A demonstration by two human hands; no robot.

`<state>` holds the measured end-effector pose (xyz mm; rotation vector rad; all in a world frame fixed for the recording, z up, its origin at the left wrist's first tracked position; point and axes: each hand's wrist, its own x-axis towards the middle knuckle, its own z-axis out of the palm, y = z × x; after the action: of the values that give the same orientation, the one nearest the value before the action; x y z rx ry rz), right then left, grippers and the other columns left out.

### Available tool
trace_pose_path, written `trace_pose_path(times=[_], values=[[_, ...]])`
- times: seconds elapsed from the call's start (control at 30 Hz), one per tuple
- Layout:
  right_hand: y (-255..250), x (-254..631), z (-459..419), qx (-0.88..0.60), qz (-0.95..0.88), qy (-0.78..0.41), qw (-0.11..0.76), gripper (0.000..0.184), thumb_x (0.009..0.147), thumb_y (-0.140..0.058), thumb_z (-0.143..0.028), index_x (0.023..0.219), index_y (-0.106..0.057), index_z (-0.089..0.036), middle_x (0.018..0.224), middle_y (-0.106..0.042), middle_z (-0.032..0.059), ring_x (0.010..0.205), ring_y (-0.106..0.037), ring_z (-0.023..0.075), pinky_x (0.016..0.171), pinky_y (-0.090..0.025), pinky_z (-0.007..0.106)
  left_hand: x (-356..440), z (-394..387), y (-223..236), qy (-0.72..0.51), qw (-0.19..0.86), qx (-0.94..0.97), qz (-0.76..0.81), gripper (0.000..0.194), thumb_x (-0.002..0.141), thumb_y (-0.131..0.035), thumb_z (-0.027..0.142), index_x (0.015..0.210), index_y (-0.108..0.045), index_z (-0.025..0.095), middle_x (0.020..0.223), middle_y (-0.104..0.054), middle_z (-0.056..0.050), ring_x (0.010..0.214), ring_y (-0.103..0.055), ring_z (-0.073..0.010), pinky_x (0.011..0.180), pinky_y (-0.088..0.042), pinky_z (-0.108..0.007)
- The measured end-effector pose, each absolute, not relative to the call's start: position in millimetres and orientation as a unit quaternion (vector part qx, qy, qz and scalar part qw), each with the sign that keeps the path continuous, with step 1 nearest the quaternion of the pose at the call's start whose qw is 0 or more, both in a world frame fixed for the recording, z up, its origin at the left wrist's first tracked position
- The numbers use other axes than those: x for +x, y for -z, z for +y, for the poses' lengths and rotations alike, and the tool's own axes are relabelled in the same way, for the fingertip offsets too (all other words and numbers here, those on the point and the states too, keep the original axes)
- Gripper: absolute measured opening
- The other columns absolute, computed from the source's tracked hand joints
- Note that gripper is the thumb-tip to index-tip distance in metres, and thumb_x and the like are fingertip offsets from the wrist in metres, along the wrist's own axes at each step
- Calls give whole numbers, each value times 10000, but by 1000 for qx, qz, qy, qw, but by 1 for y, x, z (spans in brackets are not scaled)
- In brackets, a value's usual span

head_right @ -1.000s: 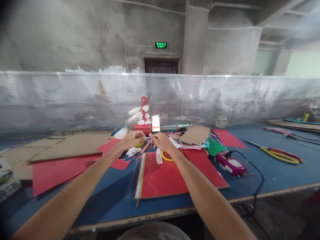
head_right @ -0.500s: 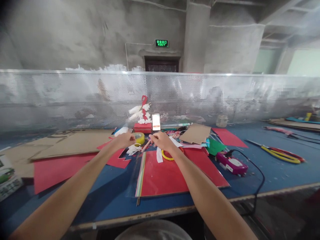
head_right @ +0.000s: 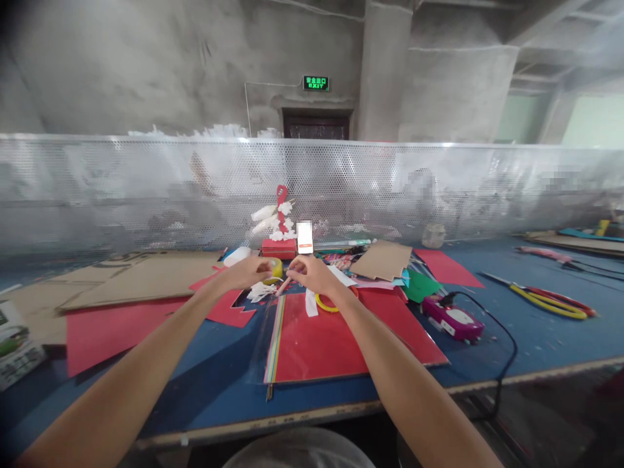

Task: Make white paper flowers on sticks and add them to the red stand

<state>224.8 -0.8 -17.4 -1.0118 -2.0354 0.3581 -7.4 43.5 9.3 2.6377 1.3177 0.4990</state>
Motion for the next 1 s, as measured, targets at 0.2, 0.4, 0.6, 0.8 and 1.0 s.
trace_pose_path(times=[0.2,0.4,0.6,0.8,1.0], values=[[17,221,-5,-335,-839,-181,390,235,837,-650,-336,1006,-667,-174,924,-729,64,842,-677,176,751,-487,263,6,31,-13,-237,175,888,353,259,804,-588,390,932,-625,168,831,-702,-67,732,-634,-187,635,-439,-252],[18,223,-1,-351,-839,-125,396,120,844,-627,-255,890,-703,-174,822,-730,38,754,-667,155,696,-464,238,13,30,-10,-258,187,885,340,212,804,-581,327,947,-622,176,825,-696,-57,740,-641,-185,643,-458,-261],[20,223,2,-345,-838,-130,403,116,814,-651,-250,877,-698,-164,806,-724,41,731,-664,154,684,-470,230,17,30,-7,-255,182,896,314,210,768,-531,187,969,-591,179,919,-682,-46,820,-647,-178,705,-480,-269],[20,223,1,-345,-834,-118,414,96,820,-634,-238,859,-692,-172,801,-717,31,719,-650,143,682,-463,227,22,25,-6,-275,159,890,327,184,765,-542,194,945,-578,185,878,-688,-27,796,-652,-179,693,-478,-273],[19,224,2,-348,-833,-117,415,112,818,-641,-248,878,-694,-169,808,-712,36,724,-642,143,677,-453,230,22,27,-5,-280,171,885,329,194,769,-504,163,950,-572,182,875,-704,-39,790,-664,-179,688,-481,-275]])
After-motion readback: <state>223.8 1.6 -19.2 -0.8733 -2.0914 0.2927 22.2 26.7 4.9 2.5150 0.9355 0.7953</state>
